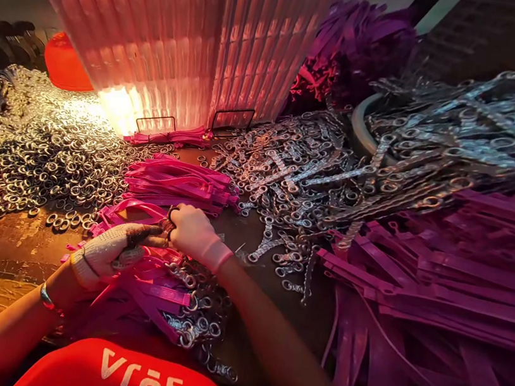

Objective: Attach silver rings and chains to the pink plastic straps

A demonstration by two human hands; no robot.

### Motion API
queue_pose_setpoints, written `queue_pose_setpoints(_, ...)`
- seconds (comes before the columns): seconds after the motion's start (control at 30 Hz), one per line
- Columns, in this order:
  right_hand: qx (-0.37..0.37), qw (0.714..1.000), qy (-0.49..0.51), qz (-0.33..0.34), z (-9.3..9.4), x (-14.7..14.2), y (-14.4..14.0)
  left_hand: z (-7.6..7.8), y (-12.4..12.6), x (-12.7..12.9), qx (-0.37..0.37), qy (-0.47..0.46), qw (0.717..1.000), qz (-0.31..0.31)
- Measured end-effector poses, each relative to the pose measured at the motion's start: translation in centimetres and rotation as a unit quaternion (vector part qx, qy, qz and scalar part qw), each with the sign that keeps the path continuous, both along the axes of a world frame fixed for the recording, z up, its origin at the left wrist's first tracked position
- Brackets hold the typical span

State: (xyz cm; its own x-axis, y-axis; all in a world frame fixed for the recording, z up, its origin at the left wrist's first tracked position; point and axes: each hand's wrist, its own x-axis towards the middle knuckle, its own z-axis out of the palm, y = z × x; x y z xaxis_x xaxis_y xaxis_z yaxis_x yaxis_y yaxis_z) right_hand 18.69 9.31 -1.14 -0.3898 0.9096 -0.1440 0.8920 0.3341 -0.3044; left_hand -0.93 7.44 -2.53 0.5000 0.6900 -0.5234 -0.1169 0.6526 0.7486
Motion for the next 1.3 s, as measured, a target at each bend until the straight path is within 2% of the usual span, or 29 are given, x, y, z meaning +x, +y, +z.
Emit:
queue_pose_setpoints(0.07,-0.035,0.993,0.109,0.012,1.7,0.7,-2.2,-0.1,0.3,0.1,-0.067,-0.072,0.994,0.042)
queue_pose_setpoints(0.17,-0.093,0.957,0.276,0.006,3.4,1.4,-6.0,-0.5,0.9,-0.3,-0.117,-0.16,0.973,0.116)
queue_pose_setpoints(0.27,-0.116,0.942,0.313,-0.005,3.5,1.4,-9.2,-0.2,1.3,-1.4,-0.135,-0.19,0.958,0.168)
queue_pose_setpoints(0.4,-0.113,0.938,0.329,-0.003,2.6,0.4,-11.1,1.6,1.1,-2.7,-0.102,-0.193,0.955,0.2)
queue_pose_setpoints(0.47,-0.066,0.928,0.366,-0.004,2.4,0.0,-11.1,2.6,0.6,-2.9,-0.064,-0.175,0.965,0.182)
queue_pose_setpoints(0.57,0.02,0.926,0.377,-0.023,2.8,-0.6,-10.2,3.6,-1.1,-2.2,0.008,-0.09,0.988,0.127)
queue_pose_setpoints(0.63,0.074,0.947,0.311,-0.04,3.1,-1.0,-9.5,3.8,-2.4,-1.5,0.075,-0.027,0.992,0.101)
queue_pose_setpoints(0.7,0.121,0.97,0.202,-0.052,3.3,-1.6,-9.1,3.9,-3.7,-0.8,0.135,0.023,0.987,0.079)
queue_pose_setpoints(0.83,0.184,0.982,0.03,-0.04,3.3,-2.5,-9.3,4.4,-4.8,-0.3,0.221,0.126,0.967,0.01)
queue_pose_setpoints(0.93,0.246,0.969,-0.029,-0.002,2.7,-2.5,-10.0,4.6,-4.8,-0.3,0.288,0.181,0.939,-0.057)
queue_pose_setpoints(1.0,0.283,0.958,-0.041,0.025,2.2,-2.2,-10.4,4.3,-4.9,-0.2,0.351,0.207,0.907,-0.108)
queue_pose_setpoints(1.07,0.287,0.957,-0.037,0.026,1.7,-1.9,-10.7,3.6,-5.1,0.1,0.42,0.24,0.865,-0.132)
queue_pose_setpoints(1.13,0.254,0.967,-0.023,-0.008,1.4,-1.7,-10.9,2.7,-5.3,0.3,0.453,0.259,0.843,-0.131)
queue_pose_setpoints(1.2,0.198,0.979,0.003,-0.043,1.5,-1.5,-11.1,1.9,-5.6,0.4,0.434,0.242,0.859,-0.121)
queue_pose_setpoints(1.3,0.101,0.993,0.038,-0.043,2.4,-1.1,-11.2,1.3,-5.8,0.3,0.387,0.201,0.894,-0.102)
